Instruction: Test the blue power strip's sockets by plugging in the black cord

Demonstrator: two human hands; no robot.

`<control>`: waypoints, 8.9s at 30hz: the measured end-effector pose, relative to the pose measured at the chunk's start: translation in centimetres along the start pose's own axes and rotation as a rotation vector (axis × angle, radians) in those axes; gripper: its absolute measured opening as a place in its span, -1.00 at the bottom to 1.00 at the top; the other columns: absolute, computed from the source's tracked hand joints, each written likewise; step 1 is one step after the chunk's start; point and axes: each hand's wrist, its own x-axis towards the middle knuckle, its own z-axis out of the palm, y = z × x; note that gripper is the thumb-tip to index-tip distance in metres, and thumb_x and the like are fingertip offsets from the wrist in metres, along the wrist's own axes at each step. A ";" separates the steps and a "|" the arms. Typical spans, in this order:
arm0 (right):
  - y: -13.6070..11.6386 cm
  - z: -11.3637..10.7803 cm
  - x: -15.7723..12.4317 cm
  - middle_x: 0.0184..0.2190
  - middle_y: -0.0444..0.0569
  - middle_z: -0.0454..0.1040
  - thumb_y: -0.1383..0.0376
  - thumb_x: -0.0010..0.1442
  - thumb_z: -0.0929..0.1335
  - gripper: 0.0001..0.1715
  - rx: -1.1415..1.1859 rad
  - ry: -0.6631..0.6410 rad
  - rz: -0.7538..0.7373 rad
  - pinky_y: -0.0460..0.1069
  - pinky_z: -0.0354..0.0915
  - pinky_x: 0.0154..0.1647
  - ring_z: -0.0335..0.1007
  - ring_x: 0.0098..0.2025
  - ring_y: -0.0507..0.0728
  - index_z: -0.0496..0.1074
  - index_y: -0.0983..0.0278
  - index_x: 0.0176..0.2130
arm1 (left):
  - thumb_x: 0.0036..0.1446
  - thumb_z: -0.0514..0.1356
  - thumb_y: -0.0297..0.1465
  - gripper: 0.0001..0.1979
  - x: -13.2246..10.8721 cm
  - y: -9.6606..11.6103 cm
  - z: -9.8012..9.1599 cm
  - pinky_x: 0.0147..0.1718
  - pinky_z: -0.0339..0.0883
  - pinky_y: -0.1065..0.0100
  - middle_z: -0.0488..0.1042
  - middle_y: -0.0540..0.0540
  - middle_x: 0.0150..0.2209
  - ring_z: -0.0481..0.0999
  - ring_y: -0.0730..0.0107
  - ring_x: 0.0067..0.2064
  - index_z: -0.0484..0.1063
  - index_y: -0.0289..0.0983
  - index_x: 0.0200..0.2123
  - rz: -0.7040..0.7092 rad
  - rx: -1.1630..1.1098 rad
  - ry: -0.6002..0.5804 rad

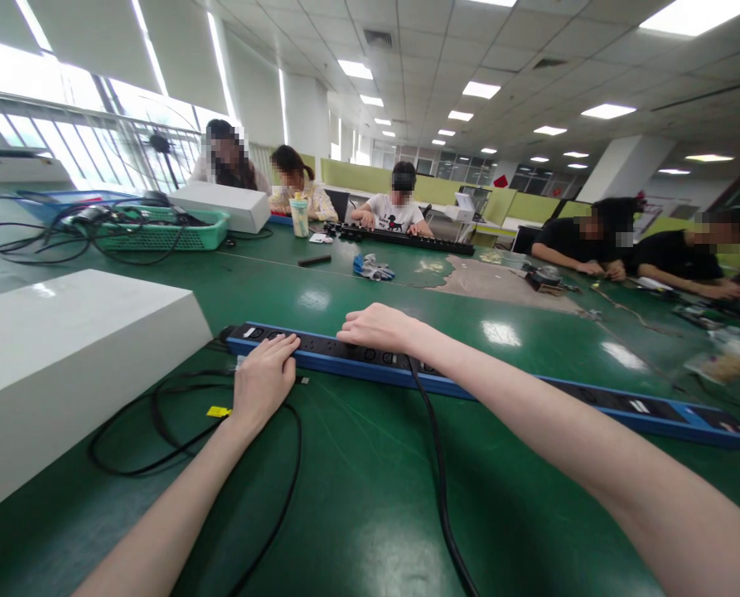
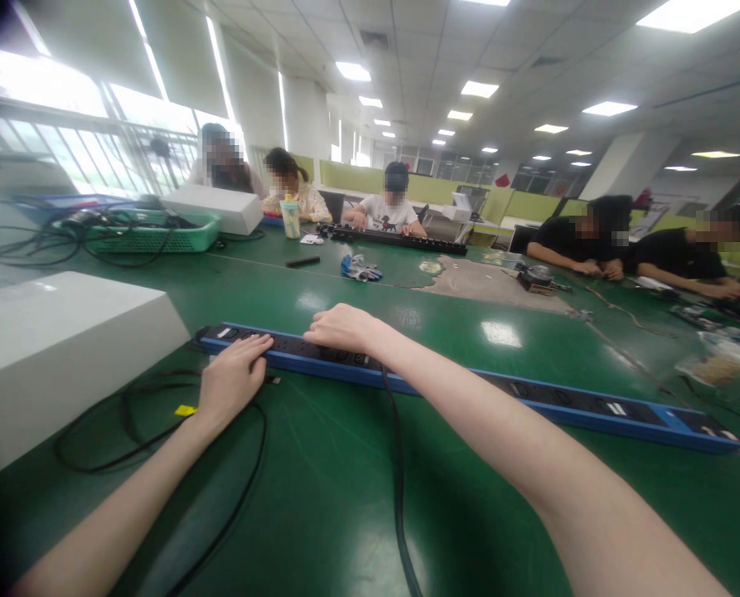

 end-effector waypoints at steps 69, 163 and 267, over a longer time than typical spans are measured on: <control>-0.5 0.9 1.3 -0.30 0.06 0.56 0.37 0.40 0.31 -0.85 -0.047 -0.026 -0.125 -0.04 0.18 -0.37 0.43 -0.14 0.14 0.50 0.30 -0.17 | 0.26 0.07 -0.44 -0.57 0.0 -0.4 0.3 0.39 0.16 0.10 0.52 -0.09 0.18 0.45 0.20 0.27 0.56 -0.21 0.12 0.026 -0.007 0.027; -6.2 3.9 -8.7 -0.16 0.09 0.57 0.24 0.34 0.28 -0.76 0.452 -0.006 1.187 0.02 0.29 -0.16 0.52 -0.12 0.23 0.44 0.21 -0.03 | 0.24 0.08 -0.40 -0.48 0.0 0.8 0.6 0.39 0.10 0.08 0.42 0.00 0.29 0.34 0.15 0.35 0.45 -0.13 0.26 0.014 0.052 -0.067; -4.8 5.1 -22.5 -0.26 0.04 0.58 0.20 0.26 0.33 -0.81 0.505 0.054 1.349 0.01 0.27 -0.19 0.51 -0.17 0.21 0.50 0.22 -0.22 | 0.31 0.01 -0.37 -0.69 2.8 19.8 8.5 0.11 0.11 0.07 0.64 -0.14 -0.15 0.51 0.09 0.02 0.57 -0.15 -0.21 -0.034 0.030 -0.064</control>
